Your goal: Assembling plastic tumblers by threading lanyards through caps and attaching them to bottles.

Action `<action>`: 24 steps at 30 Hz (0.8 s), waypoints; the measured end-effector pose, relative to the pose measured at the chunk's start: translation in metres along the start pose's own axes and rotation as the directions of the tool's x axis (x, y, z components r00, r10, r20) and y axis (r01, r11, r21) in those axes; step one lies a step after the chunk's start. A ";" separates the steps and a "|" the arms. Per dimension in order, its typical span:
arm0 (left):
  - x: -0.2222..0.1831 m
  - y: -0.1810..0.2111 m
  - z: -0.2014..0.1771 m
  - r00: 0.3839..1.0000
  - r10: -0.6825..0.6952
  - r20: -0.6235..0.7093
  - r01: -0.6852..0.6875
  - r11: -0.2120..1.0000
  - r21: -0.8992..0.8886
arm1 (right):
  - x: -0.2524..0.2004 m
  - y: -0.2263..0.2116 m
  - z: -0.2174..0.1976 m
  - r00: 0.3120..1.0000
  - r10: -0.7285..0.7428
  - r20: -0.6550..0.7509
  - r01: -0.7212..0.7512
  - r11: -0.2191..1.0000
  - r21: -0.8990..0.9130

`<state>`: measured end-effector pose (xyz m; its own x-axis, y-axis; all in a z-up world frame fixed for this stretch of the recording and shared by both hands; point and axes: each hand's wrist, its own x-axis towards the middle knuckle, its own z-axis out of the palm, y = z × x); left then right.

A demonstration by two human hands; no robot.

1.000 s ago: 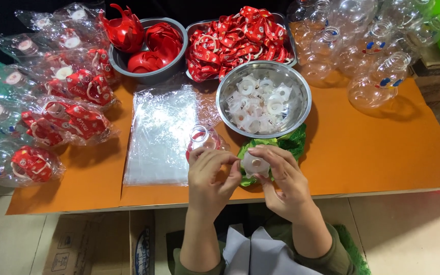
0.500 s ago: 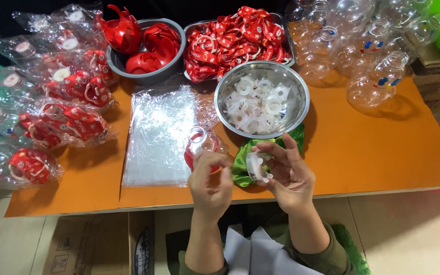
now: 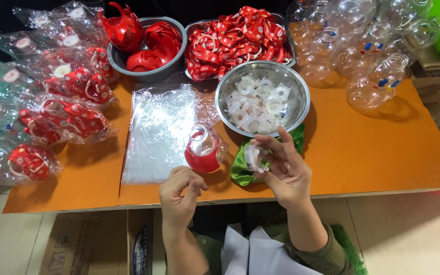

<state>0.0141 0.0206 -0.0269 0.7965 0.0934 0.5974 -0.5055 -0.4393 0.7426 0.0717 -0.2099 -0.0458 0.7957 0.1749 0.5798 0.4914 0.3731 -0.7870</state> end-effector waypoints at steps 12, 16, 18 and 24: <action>0.023 -0.035 0.006 0.949 -0.206 -0.237 0.213 0.977 0.001 | 0.065 0.030 0.034 0.996 -0.009 0.088 0.029 0.973 -0.229; 0.048 -0.031 0.030 0.922 -0.371 -0.108 0.371 0.928 -0.014 | 0.096 0.044 0.037 0.972 -0.043 0.230 0.126 0.923 -0.363; 0.039 -0.082 0.049 0.974 -0.151 -0.169 0.185 0.960 0.209 | 0.107 0.056 0.037 0.887 0.011 0.462 0.224 0.864 -0.451; 0.041 -0.085 0.064 0.929 -0.269 -0.256 0.297 0.952 0.077 | 0.129 0.045 0.057 0.752 0.054 0.656 0.347 0.814 -0.465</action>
<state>0.1112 0.0047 -0.0843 0.7908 0.4333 0.4323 -0.2191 -0.4591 0.8609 0.1762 -0.1181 0.0057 0.3930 0.7501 0.5319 0.8411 -0.0595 -0.5376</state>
